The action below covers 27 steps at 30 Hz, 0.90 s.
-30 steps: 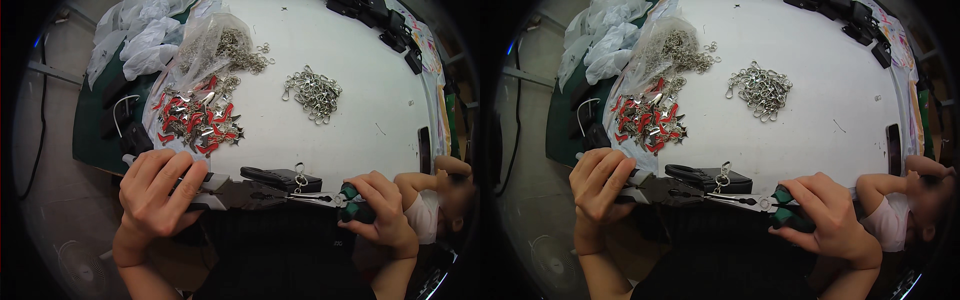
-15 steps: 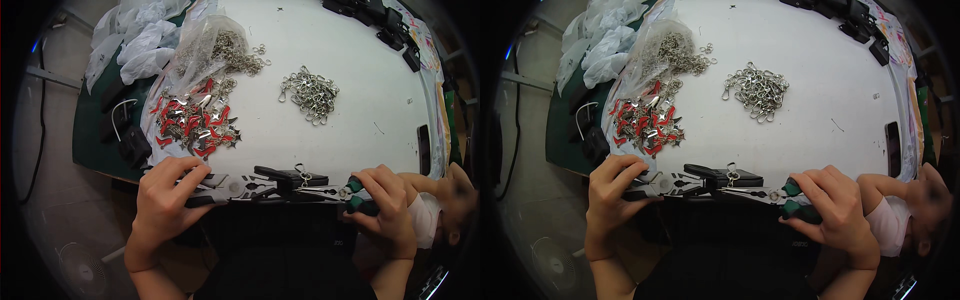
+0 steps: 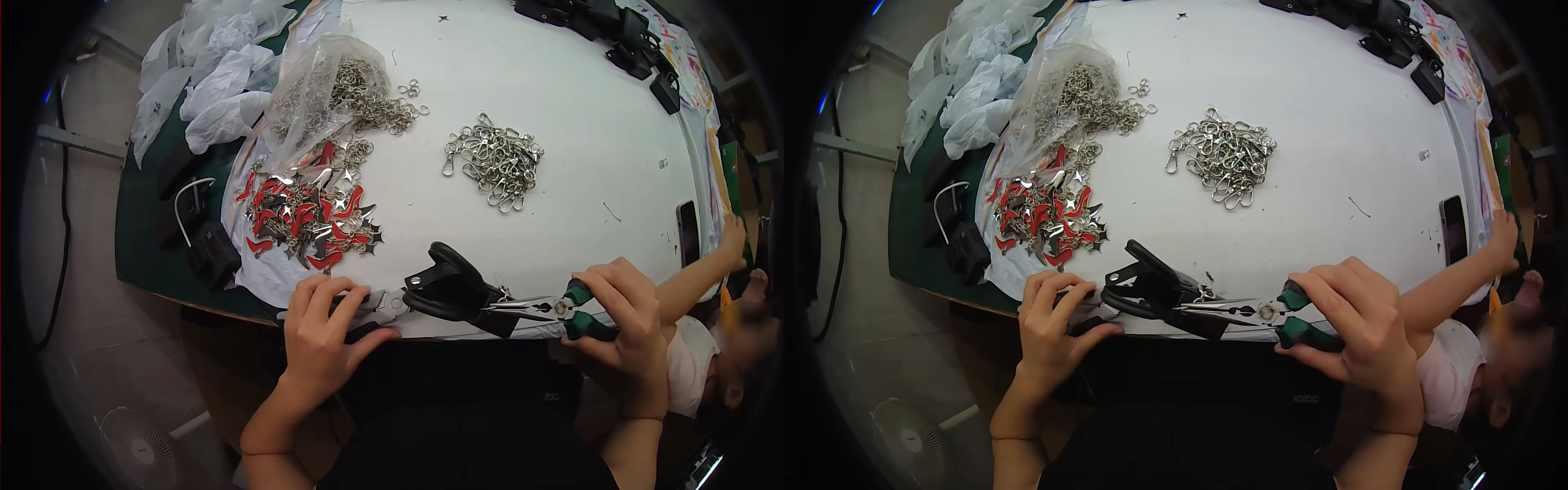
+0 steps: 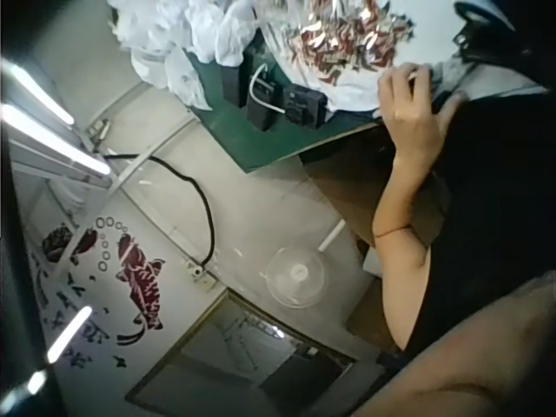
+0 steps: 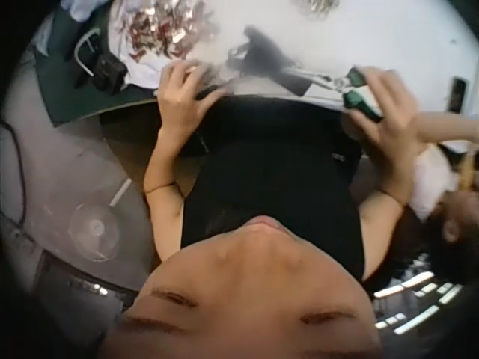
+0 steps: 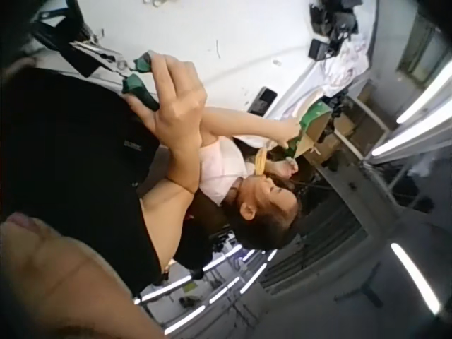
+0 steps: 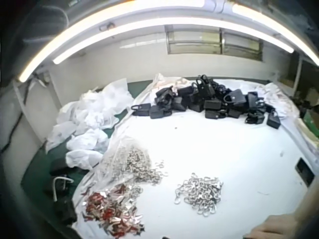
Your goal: The person is attaching metal chains and star-shaped charms to small black containers using pliers. They use the tools to open and close rings, securing the components to the containers one by one.
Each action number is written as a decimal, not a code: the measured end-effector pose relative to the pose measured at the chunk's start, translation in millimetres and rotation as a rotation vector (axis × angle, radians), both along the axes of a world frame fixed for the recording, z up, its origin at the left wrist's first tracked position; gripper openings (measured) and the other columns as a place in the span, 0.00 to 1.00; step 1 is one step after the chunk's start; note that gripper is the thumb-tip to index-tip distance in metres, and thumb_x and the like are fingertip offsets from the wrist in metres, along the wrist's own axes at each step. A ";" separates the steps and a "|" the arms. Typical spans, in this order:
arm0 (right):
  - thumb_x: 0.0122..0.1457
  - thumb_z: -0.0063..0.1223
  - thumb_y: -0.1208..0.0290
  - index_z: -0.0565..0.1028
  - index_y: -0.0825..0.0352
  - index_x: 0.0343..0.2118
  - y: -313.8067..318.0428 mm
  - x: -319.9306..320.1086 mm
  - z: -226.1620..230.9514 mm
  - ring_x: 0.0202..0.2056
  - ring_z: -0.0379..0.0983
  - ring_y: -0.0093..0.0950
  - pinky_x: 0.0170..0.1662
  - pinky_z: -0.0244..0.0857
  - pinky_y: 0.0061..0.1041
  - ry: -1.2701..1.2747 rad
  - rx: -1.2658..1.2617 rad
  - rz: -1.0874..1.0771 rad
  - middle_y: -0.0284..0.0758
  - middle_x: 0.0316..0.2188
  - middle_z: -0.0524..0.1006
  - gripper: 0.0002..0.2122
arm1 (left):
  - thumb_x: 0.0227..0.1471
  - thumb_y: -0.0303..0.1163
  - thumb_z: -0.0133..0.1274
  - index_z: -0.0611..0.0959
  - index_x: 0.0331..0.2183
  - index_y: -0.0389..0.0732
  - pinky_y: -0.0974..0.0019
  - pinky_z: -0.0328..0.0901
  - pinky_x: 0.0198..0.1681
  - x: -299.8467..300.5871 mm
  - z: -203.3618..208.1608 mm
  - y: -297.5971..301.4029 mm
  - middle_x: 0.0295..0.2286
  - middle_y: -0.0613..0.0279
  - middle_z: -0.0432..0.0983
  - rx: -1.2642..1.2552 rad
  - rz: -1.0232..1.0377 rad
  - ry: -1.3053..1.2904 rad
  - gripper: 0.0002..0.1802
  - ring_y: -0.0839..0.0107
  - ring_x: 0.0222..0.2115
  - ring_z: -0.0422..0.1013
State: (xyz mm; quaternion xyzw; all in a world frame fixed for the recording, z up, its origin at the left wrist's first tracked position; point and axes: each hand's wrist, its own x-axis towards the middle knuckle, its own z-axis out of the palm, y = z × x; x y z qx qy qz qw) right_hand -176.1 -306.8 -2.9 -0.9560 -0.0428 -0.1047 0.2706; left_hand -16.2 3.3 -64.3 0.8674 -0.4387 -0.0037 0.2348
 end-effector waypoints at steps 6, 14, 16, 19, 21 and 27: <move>0.40 0.71 0.66 0.75 0.74 0.44 -7.1 7.2 -19.5 0.33 0.73 0.35 0.36 0.67 0.29 0.048 0.196 0.025 0.42 0.36 0.76 0.28 | 0.36 0.34 0.73 0.76 0.50 0.38 0.61 0.67 0.48 3.4 9.3 -54.9 0.44 0.54 0.76 -0.504 -0.100 0.955 0.37 0.63 0.47 0.72; 0.57 0.57 0.72 0.71 0.76 0.50 -31.6 7.6 -76.6 0.45 0.70 0.39 0.48 0.64 0.32 -0.033 -0.314 -0.674 0.43 0.43 0.73 0.20 | 0.35 0.19 0.66 0.76 0.50 0.39 0.62 0.69 0.41 15.5 9.6 -91.3 0.38 0.54 0.77 -0.506 -0.299 0.451 0.35 0.58 0.37 0.74; 0.60 0.53 0.72 0.71 0.75 0.50 -38.3 16.3 -85.7 0.46 0.69 0.40 0.50 0.62 0.34 -0.067 -0.315 -0.682 0.43 0.44 0.73 0.18 | 0.33 0.17 0.63 0.75 0.50 0.39 0.57 0.67 0.39 16.9 5.6 -98.1 0.35 0.53 0.75 -0.343 -0.365 0.265 0.37 0.55 0.35 0.72; 0.60 0.54 0.69 0.72 0.75 0.50 -45.1 24.8 -95.6 0.45 0.68 0.40 0.51 0.60 0.35 -0.021 -0.151 -0.672 0.42 0.44 0.73 0.18 | 0.35 0.19 0.65 0.74 0.52 0.39 0.58 0.67 0.41 21.6 4.1 -95.5 0.37 0.54 0.76 -0.275 -0.347 0.341 0.37 0.58 0.36 0.72; 0.59 0.56 0.67 0.72 0.74 0.51 -43.5 28.5 -92.7 0.46 0.68 0.39 0.52 0.59 0.35 -0.019 -0.138 -0.647 0.42 0.45 0.73 0.20 | 0.36 0.20 0.66 0.74 0.52 0.39 0.61 0.68 0.41 28.5 8.3 -90.9 0.39 0.55 0.77 -0.240 -0.341 0.357 0.37 0.60 0.37 0.74; 0.52 0.65 0.62 0.71 0.71 0.53 -28.4 39.7 -77.6 0.52 0.64 0.39 0.57 0.53 0.37 0.031 -0.137 -0.503 0.41 0.50 0.70 0.28 | 0.46 0.30 0.65 0.80 0.46 0.38 0.65 0.67 0.44 92.2 19.2 -92.6 0.39 0.58 0.79 -0.212 -0.264 0.499 0.23 0.66 0.43 0.75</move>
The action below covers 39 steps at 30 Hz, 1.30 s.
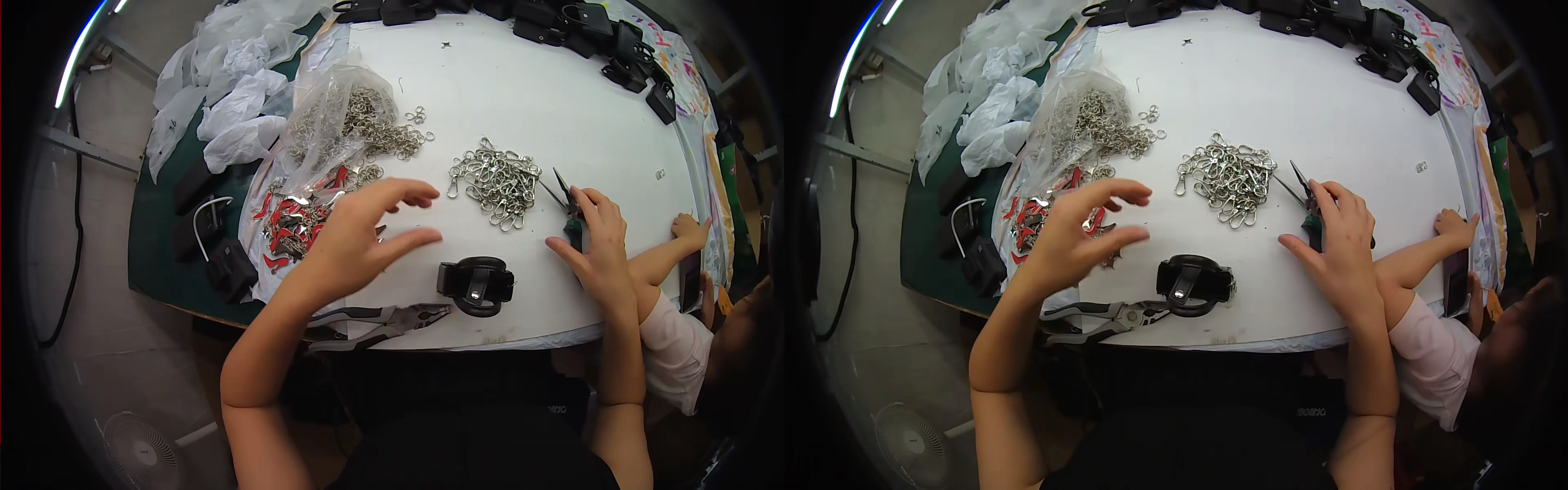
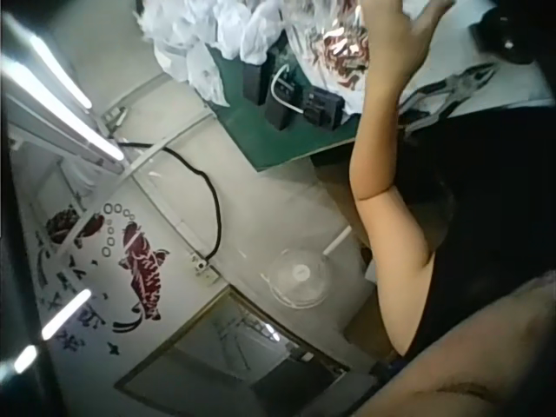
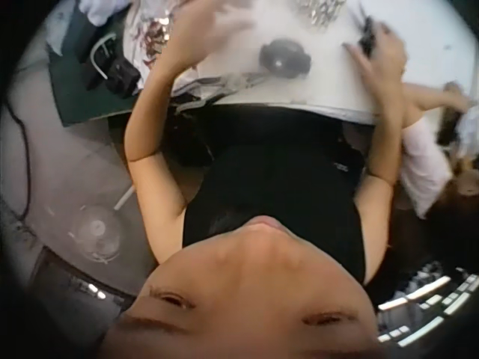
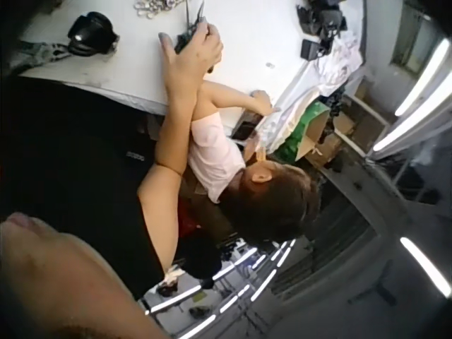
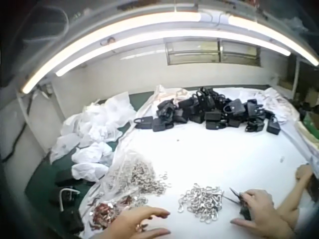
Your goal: The person is attaching metal chains and star-shaped charms to small black containers using pliers. They use the tools to open and close rings, securing the components to the containers one by one.
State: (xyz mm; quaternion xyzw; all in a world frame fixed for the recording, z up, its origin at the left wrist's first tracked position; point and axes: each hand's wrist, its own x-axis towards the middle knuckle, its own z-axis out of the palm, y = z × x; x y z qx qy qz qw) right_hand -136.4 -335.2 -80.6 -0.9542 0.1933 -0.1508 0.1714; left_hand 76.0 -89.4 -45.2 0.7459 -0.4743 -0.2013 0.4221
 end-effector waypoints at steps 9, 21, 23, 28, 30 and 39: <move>0.53 0.63 0.67 0.75 0.67 0.48 23.0 59.4 34.0 0.48 0.66 0.34 0.55 0.53 0.34 -0.175 -0.006 0.181 0.35 0.46 0.73 0.20 | 0.49 0.29 0.59 0.85 0.35 0.40 0.59 0.67 0.43 70.8 -47.0 -78.8 0.32 0.59 0.79 0.130 0.077 -0.748 0.08 0.57 0.39 0.71; 0.53 0.63 0.80 0.81 0.71 0.36 38.5 72.8 18.0 0.31 0.78 0.26 0.35 0.71 0.22 -0.521 0.660 0.402 0.38 0.32 0.81 0.07 | 0.50 0.26 0.64 0.83 0.33 0.33 0.76 0.70 0.38 -0.2 15.1 -51.6 0.30 0.60 0.82 -0.058 0.006 0.698 0.09 0.77 0.32 0.76; 0.52 0.63 0.81 0.81 0.71 0.34 43.2 71.9 20.6 0.30 0.79 0.27 0.35 0.72 0.22 -0.541 0.661 0.410 0.38 0.29 0.82 0.06 | 0.50 0.26 0.64 0.82 0.32 0.33 0.76 0.70 0.38 -0.6 17.0 -47.9 0.30 0.61 0.81 -0.049 0.006 0.717 0.09 0.77 0.32 0.76; 0.52 0.63 0.81 0.80 0.71 0.31 41.5 69.8 21.8 0.28 0.77 0.24 0.34 0.71 0.21 -0.450 0.703 0.435 0.36 0.28 0.81 0.04 | 0.48 0.28 0.66 0.82 0.32 0.34 0.76 0.68 0.34 1.2 24.3 -33.5 0.27 0.64 0.81 0.077 0.111 0.432 0.11 0.80 0.28 0.75; 0.52 0.62 0.81 0.80 0.71 0.30 42.8 68.2 21.7 0.27 0.76 0.22 0.34 0.70 0.19 -0.439 0.754 0.362 0.35 0.27 0.81 0.03 | 0.45 0.31 0.67 0.82 0.32 0.35 0.73 0.65 0.29 10.5 24.6 -15.2 0.25 0.65 0.80 0.244 0.260 -0.027 0.13 0.81 0.24 0.72; 0.53 0.62 0.80 0.81 0.70 0.31 46.3 64.4 20.5 0.27 0.74 0.19 0.33 0.69 0.18 -0.470 0.783 0.320 0.33 0.27 0.81 0.03 | 0.43 0.27 0.66 0.84 0.31 0.35 0.72 0.64 0.27 6.8 -12.3 25.3 0.21 0.63 0.77 0.395 0.419 -0.103 0.10 0.81 0.22 0.69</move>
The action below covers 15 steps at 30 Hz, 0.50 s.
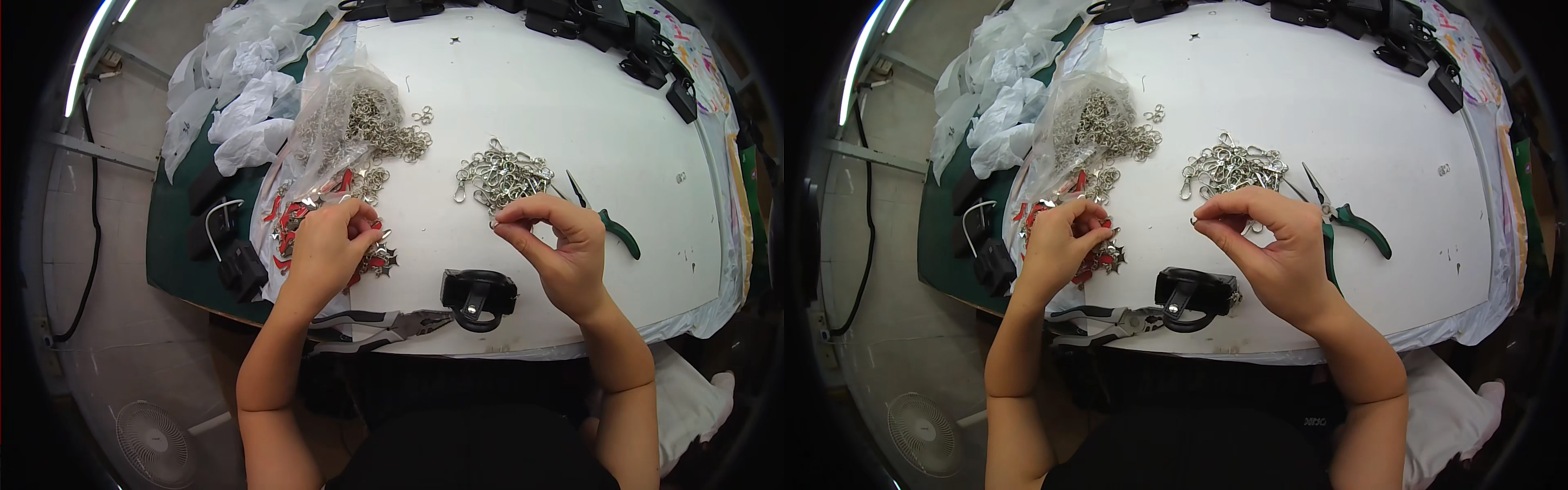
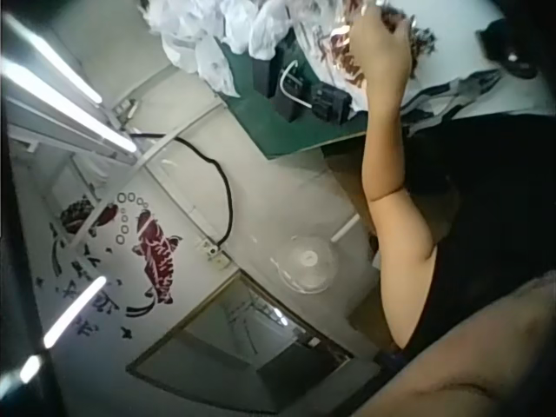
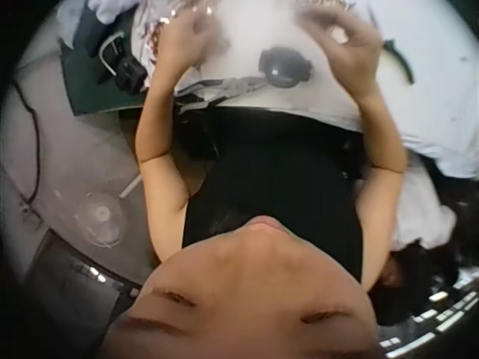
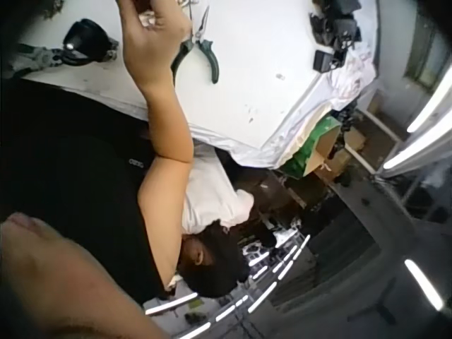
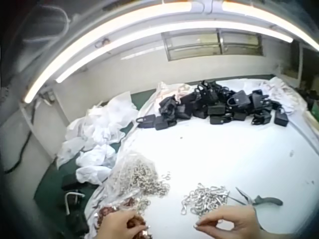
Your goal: The person is attaching metal chains and star-shaped charms to small black containers using pliers. They use the tools to open and close rings, securing the components to the containers one by one.
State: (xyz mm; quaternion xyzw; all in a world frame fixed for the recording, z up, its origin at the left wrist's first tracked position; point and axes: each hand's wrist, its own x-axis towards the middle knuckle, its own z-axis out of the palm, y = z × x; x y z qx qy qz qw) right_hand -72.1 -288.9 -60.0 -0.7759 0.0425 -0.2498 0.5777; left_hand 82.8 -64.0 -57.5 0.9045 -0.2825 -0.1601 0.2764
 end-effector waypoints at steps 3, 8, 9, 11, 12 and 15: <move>0.53 0.62 0.80 0.81 0.70 0.31 -1.2 -0.7 -2.2 0.27 0.74 0.19 0.33 0.68 0.18 -0.003 0.010 0.009 0.33 0.27 0.81 0.03 | 0.43 0.27 0.65 0.84 0.30 0.35 0.70 0.66 0.28 0.4 3.9 -0.2 0.23 0.61 0.78 0.091 -0.021 -0.016 0.09 0.76 0.23 0.72; 0.53 0.62 0.80 0.81 0.69 0.32 0.0 -1.2 -2.2 0.27 0.73 0.19 0.33 0.68 0.18 -0.020 0.019 0.009 0.33 0.28 0.81 0.04 | 0.42 0.25 0.60 0.84 0.28 0.37 0.57 0.69 0.33 6.4 -9.9 4.9 0.25 0.55 0.76 0.007 -0.276 -0.507 0.06 0.55 0.28 0.74; 0.53 0.62 0.80 0.80 0.69 0.32 -0.2 -1.1 -2.9 0.27 0.73 0.19 0.33 0.68 0.18 -0.018 0.022 0.009 0.32 0.28 0.81 0.04 | 0.42 0.25 0.60 0.84 0.28 0.37 0.57 0.69 0.33 8.3 -11.3 4.4 0.25 0.55 0.76 0.006 -0.278 -0.509 0.06 0.55 0.28 0.74; 0.53 0.62 0.80 0.80 0.69 0.32 -0.2 -1.2 -3.9 0.27 0.73 0.19 0.34 0.68 0.18 -0.017 0.033 0.009 0.32 0.28 0.81 0.03 | 0.41 0.22 0.60 0.84 0.32 0.34 0.66 0.69 0.32 12.9 -11.2 5.4 0.27 0.53 0.79 0.031 -0.342 -0.626 0.10 0.63 0.26 0.75; 0.53 0.62 0.80 0.80 0.69 0.32 -0.4 -1.6 -3.9 0.27 0.73 0.19 0.34 0.68 0.18 -0.013 0.045 0.009 0.32 0.28 0.81 0.03 | 0.41 0.22 0.60 0.84 0.32 0.34 0.66 0.69 0.32 14.9 -9.0 6.2 0.27 0.53 0.79 0.031 -0.345 -0.628 0.10 0.63 0.26 0.75; 0.54 0.62 0.79 0.80 0.69 0.31 -0.7 -2.3 -3.1 0.27 0.72 0.19 0.34 0.67 0.18 -0.020 0.058 0.026 0.32 0.28 0.81 0.03 | 0.43 0.21 0.60 0.83 0.35 0.33 0.70 0.69 0.33 16.4 3.4 5.3 0.26 0.57 0.79 -0.076 -0.216 -0.337 0.11 0.69 0.26 0.76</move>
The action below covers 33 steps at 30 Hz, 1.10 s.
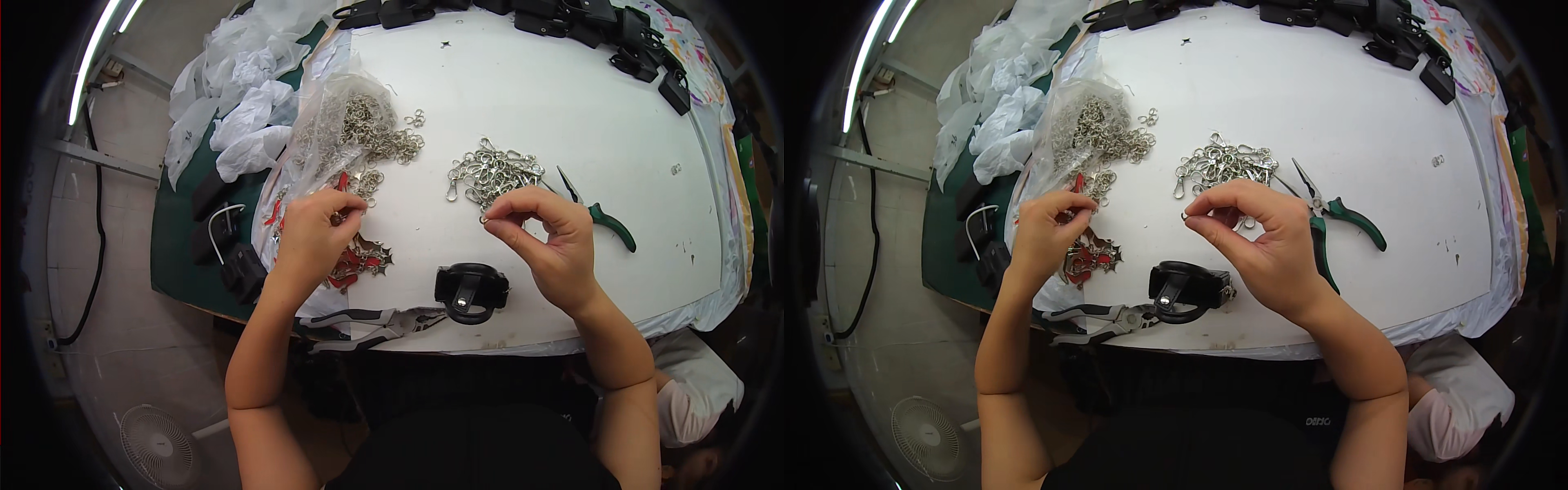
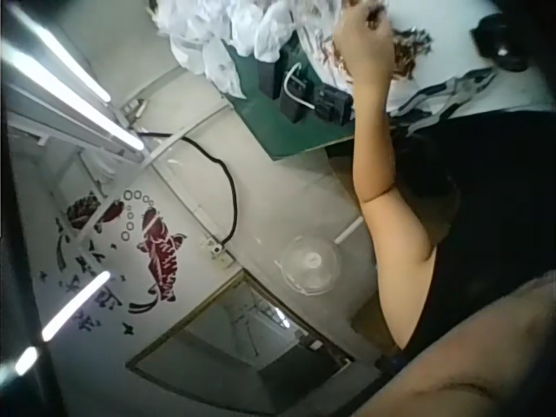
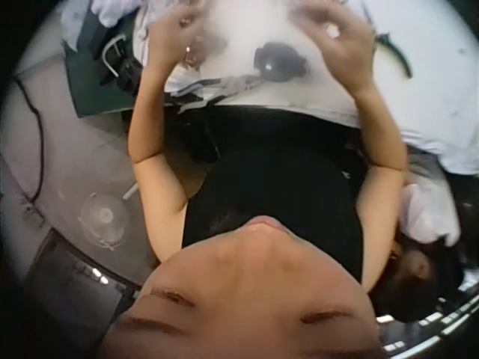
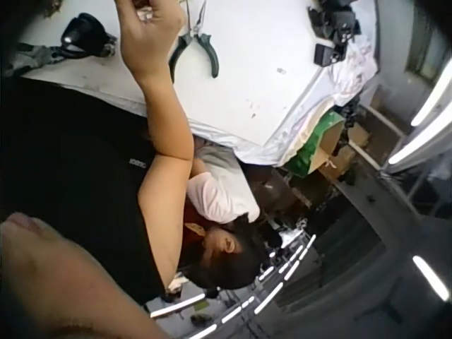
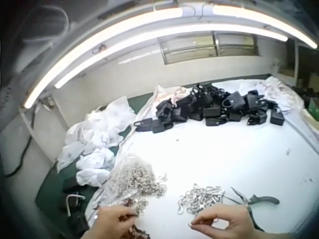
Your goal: The person is attaching metal chains and star-shaped charms to small black containers using pliers. They use the tools to open and close rings, securing the components to the containers one by one.
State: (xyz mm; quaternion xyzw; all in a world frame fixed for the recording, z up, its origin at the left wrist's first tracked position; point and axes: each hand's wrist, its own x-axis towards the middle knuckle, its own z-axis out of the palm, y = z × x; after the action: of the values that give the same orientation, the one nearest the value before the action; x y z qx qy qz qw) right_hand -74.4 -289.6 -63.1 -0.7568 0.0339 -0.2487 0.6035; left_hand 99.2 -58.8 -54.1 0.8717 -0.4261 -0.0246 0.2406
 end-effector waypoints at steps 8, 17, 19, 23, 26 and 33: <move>0.55 0.62 0.78 0.80 0.70 0.32 2.2 -2.0 1.0 0.29 0.74 0.18 0.37 0.68 0.19 0.063 0.150 0.047 0.32 0.29 0.81 0.03 | 0.54 0.21 0.57 0.80 0.36 0.31 0.74 0.71 0.37 -17.2 29.0 -17.3 0.29 0.62 0.79 -0.415 0.044 0.991 0.06 0.73 0.31 0.78; 0.54 0.63 0.76 0.81 0.71 0.34 3.9 0.0 5.3 0.32 0.77 0.18 0.40 0.70 0.19 0.159 0.375 0.187 0.33 0.30 0.82 0.06 | 0.53 0.18 0.54 0.76 0.37 0.34 0.66 0.72 0.45 -33.9 40.2 -39.2 0.31 0.62 0.77 -0.430 -0.099 1.123 0.08 0.67 0.38 0.79; 0.54 0.63 0.76 0.81 0.71 0.34 4.4 0.6 6.3 0.32 0.77 0.18 0.39 0.70 0.18 0.174 0.369 0.206 0.33 0.29 0.82 0.06 | 0.53 0.18 0.55 0.76 0.38 0.34 0.67 0.72 0.44 -34.9 42.8 -42.3 0.31 0.62 0.77 -0.417 -0.132 1.108 0.08 0.70 0.37 0.78; 0.54 0.62 0.76 0.82 0.70 0.33 1.8 0.4 7.1 0.30 0.75 0.16 0.37 0.68 0.17 0.182 0.358 0.233 0.31 0.28 0.82 0.05 | 0.53 0.20 0.55 0.75 0.40 0.36 0.76 0.67 0.40 -37.4 56.5 -48.6 0.29 0.68 0.74 -0.293 -0.216 1.087 0.10 0.81 0.33 0.72; 0.55 0.62 0.76 0.82 0.70 0.33 1.9 0.0 10.3 0.28 0.74 0.14 0.35 0.67 0.16 0.203 0.355 0.258 0.30 0.27 0.81 0.05 | 0.53 0.20 0.55 0.75 0.40 0.35 0.75 0.66 0.42 -40.8 60.0 -49.1 0.29 0.68 0.73 -0.256 -0.235 1.055 0.11 0.82 0.33 0.71; 0.54 0.63 0.75 0.82 0.69 0.32 2.1 -1.3 9.5 0.25 0.70 0.13 0.31 0.64 0.15 0.211 0.315 0.245 0.28 0.25 0.80 0.04 | 0.50 0.17 0.57 0.74 0.38 0.36 0.81 0.64 0.29 -42.3 62.3 -50.3 0.34 0.59 0.78 -0.272 -0.263 0.978 0.12 0.86 0.26 0.68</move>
State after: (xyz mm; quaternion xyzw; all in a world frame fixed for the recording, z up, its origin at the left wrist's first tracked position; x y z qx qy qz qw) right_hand -75.7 -287.4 -53.7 -0.6737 0.0431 -0.0844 0.7329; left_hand 56.8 -109.0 8.2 0.6584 -0.3695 -0.4031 0.5173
